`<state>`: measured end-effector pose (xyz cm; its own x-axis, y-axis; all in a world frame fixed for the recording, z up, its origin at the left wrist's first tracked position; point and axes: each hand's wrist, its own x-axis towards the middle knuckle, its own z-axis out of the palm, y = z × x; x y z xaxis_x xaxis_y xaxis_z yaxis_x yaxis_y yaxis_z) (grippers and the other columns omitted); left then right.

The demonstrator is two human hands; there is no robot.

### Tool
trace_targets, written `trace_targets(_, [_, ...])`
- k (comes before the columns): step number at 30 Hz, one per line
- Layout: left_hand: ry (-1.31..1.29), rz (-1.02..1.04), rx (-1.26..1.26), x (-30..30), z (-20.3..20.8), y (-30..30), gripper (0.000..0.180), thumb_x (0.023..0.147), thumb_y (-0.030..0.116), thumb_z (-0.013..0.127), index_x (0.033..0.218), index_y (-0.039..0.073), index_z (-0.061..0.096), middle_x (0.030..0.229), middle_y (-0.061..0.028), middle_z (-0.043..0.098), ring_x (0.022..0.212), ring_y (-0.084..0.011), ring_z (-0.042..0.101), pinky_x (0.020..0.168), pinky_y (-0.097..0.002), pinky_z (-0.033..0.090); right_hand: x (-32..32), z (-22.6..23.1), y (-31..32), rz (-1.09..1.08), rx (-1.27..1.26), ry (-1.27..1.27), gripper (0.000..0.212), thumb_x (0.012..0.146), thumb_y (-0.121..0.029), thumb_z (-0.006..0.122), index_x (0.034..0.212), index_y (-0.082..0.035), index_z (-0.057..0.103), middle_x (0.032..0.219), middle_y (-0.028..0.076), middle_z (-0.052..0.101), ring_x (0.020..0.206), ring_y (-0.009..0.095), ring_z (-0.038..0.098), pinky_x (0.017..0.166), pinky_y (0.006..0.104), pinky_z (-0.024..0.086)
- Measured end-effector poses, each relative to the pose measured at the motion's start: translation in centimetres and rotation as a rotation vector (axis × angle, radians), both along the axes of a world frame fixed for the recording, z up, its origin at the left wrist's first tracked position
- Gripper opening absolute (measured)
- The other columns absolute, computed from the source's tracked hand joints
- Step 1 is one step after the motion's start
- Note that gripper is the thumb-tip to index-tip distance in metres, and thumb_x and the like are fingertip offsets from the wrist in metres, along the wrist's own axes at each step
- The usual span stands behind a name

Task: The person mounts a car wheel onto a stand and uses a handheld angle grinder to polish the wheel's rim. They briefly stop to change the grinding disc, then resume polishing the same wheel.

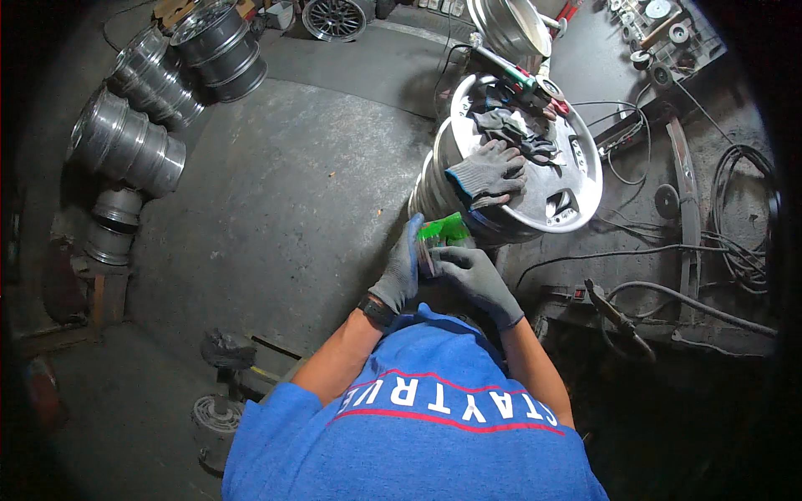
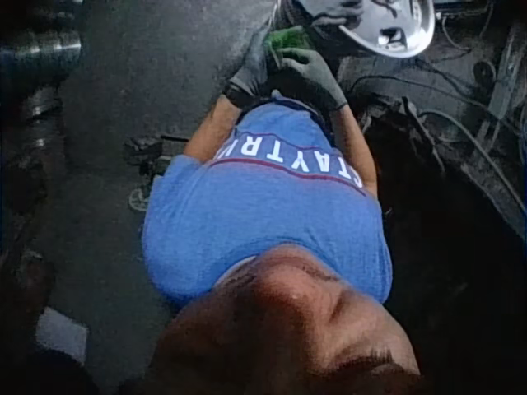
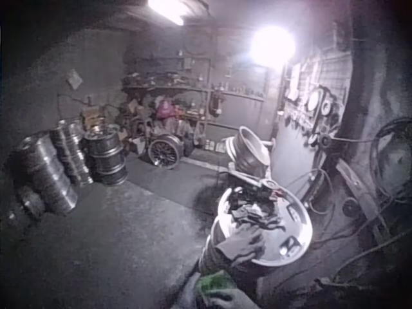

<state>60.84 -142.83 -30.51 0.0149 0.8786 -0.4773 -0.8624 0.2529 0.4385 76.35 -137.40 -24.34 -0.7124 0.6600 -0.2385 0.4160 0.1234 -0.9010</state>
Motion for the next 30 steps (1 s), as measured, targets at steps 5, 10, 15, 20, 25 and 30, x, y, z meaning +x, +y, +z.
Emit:
trace_targets(5, [0.063, -0.024, -0.005, -0.1, -0.3, -0.2, 0.052, 0.102, 0.055, 0.054, 0.123, 0.010, 0.065, 0.101, -0.0075, 0.073, 0.084, -0.0172, 0.071, 0.075, -0.0328, 0.057, 0.5, -2.2, -0.2, -0.084, -0.267, 0.129, 0.043, 0.096, -0.019, 0.064, 0.130, 0.006, 0.064, 0.120, 0.014, 0.072, 0.109, 0.019, 0.066, 0.098, 0.0333, 0.050])
trace_targets(10, [0.009, -0.031, 0.023, -0.5, -1.9, -0.3, 0.055, 0.102, 0.055, 0.055, 0.129, 0.008, 0.063, 0.105, -0.0070, 0.070, 0.087, -0.0149, 0.069, 0.074, -0.0322, 0.056, -0.3, -0.7, -1.3, -0.026, -0.250, 0.159, 0.042, 0.098, -0.020, 0.063, 0.132, 0.006, 0.063, 0.122, 0.011, 0.070, 0.111, 0.016, 0.063, 0.099, 0.0313, 0.048])
trace_targets(15, [0.107, -0.019, 0.039, -1.4, -1.7, -0.1, 0.056, 0.102, 0.056, 0.054, 0.130, 0.008, 0.063, 0.107, -0.0057, 0.070, 0.092, -0.0149, 0.067, 0.078, -0.0312, 0.055, -1.0, 0.5, -1.7, -0.013, -0.227, 0.225, 0.037, 0.098, -0.019, 0.063, 0.126, 0.006, 0.065, 0.115, 0.009, 0.070, 0.105, 0.015, 0.063, 0.095, 0.0308, 0.050])
trace_targets(20, [0.116, -0.135, 0.034, -0.7, -1.2, -0.5, 0.054, 0.104, 0.056, 0.051, 0.127, 0.010, 0.066, 0.105, -0.0040, 0.070, 0.089, -0.0146, 0.067, 0.076, -0.0301, 0.055, -0.2, -2.6, -1.8, -0.101, -0.221, 0.184, 0.032, 0.097, -0.018, 0.062, 0.116, 0.008, 0.068, 0.104, 0.008, 0.071, 0.094, 0.014, 0.064, 0.086, 0.0311, 0.052])
trace_targets(25, [0.278, -0.162, -0.039, 0.2, -1.6, -0.2, 0.057, 0.106, 0.057, 0.041, 0.122, 0.009, 0.067, 0.106, -0.0052, 0.071, 0.089, -0.0193, 0.067, 0.076, -0.0375, 0.056, 0.4, -4.1, -1.3, -0.188, -0.229, 0.123, 0.033, 0.095, -0.020, 0.064, 0.115, 0.007, 0.069, 0.102, 0.007, 0.072, 0.091, 0.012, 0.063, 0.081, 0.0294, 0.051])
trace_targets(30, [0.109, -0.171, 0.030, -0.4, -1.6, 0.5, 0.059, 0.106, 0.056, 0.041, 0.124, 0.006, 0.068, 0.102, -0.0067, 0.072, 0.085, -0.0188, 0.069, 0.078, -0.0328, 0.057, 0.4, -2.0, -2.2, -0.163, -0.145, 0.138, 0.038, 0.098, -0.023, 0.064, 0.123, 0.005, 0.068, 0.101, 0.009, 0.071, 0.095, 0.015, 0.064, 0.084, 0.0300, 0.051])
